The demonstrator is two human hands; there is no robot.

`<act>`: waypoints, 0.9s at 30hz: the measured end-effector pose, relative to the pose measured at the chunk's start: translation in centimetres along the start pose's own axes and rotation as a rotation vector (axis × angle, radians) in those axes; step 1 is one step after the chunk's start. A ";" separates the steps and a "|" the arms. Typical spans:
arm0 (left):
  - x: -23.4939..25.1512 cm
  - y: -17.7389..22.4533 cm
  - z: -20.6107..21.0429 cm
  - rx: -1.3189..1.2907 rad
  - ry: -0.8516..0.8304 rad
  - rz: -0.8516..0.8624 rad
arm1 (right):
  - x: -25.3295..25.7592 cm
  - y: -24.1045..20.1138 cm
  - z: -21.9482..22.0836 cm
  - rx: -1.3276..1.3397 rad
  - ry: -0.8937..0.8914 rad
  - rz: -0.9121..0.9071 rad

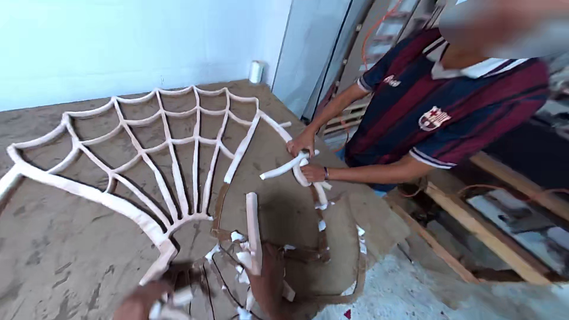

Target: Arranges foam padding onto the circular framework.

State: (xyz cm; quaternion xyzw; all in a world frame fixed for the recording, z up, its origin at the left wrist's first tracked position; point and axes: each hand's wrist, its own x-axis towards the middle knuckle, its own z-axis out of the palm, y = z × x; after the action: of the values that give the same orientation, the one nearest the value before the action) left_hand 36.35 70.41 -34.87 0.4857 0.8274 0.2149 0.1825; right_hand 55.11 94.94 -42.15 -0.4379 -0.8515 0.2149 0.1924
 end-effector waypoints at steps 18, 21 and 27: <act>22.6 -10.4 4.4 0.346 -0.011 0.282 | 8.6 -7.0 13.5 0.233 0.246 0.018; 24.2 -11.4 3.7 0.256 -0.084 0.346 | 8.6 -7.3 14.1 0.175 0.270 0.057; 29.3 -14.8 -1.8 0.226 -0.253 0.383 | 10.5 -8.5 15.7 0.048 0.279 0.046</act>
State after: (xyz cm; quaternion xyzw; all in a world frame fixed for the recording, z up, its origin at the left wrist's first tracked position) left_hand 11.11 89.51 -43.96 0.6741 0.7096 0.0889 0.1851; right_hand 35.67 96.02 -49.25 -0.4781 -0.8009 0.1766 0.3143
